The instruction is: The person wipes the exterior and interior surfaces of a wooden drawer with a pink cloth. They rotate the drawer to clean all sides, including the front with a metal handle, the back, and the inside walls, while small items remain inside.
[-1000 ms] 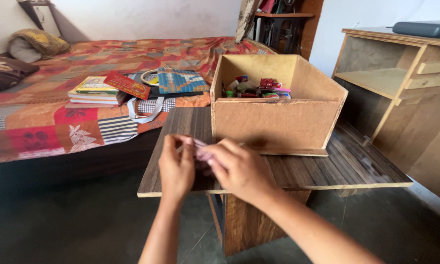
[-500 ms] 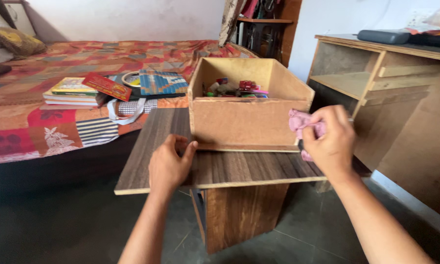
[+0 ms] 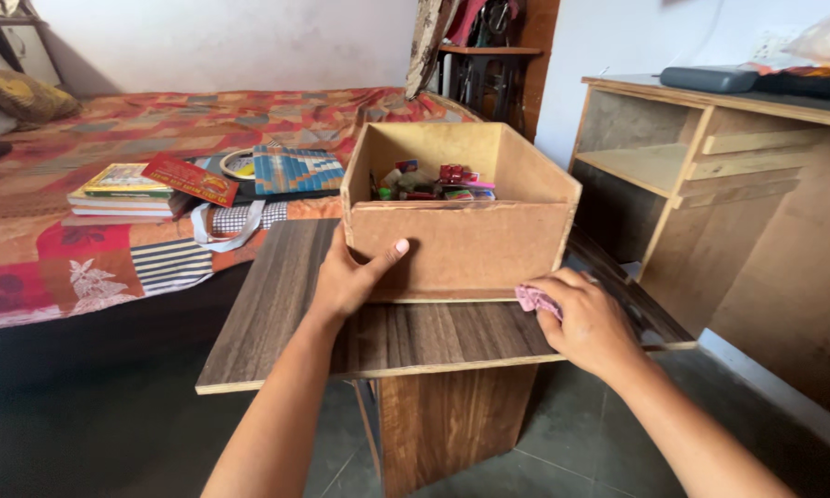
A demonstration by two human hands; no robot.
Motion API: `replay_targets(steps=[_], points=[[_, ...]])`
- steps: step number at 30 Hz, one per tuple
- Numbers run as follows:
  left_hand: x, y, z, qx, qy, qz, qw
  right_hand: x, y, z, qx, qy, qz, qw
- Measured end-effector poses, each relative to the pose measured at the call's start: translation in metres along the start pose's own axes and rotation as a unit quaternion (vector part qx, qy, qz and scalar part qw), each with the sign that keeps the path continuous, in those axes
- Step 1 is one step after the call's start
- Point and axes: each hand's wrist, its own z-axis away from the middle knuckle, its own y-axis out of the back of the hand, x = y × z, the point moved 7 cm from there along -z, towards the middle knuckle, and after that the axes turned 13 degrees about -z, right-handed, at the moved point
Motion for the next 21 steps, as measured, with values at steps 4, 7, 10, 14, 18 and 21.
replay_targets(steps=[4, 7, 10, 14, 18, 21], points=[[-0.01, 0.007, 0.002, 0.002, 0.058, -0.137, 0.989, -0.002, -0.022, -0.014, -0.027, -0.028, 0.045, 0.998], [-0.014, 0.009, 0.001, -0.014, 0.091, -0.155, 0.984, -0.017, -0.057, -0.027, -0.09, -0.033, -0.027, 0.995], [-0.015, 0.009, 0.003, -0.018, 0.096, -0.164, 0.982, -0.055, -0.08, -0.035, -0.068, 0.087, 0.008, 0.994], [-0.008, 0.011, 0.004, 0.0, 0.042, -0.187, 0.982, -0.095, -0.115, -0.048, -0.104, 0.111, 0.024, 0.988], [-0.017, 0.009, 0.006, -0.022, 0.095, -0.18, 0.979, -0.134, -0.149, -0.062, -0.141, 0.137, 0.055, 0.979], [-0.016, 0.01, 0.003, -0.013, 0.073, -0.124, 0.99, -0.15, -0.153, -0.071, -0.116, 0.159, 0.046, 0.979]])
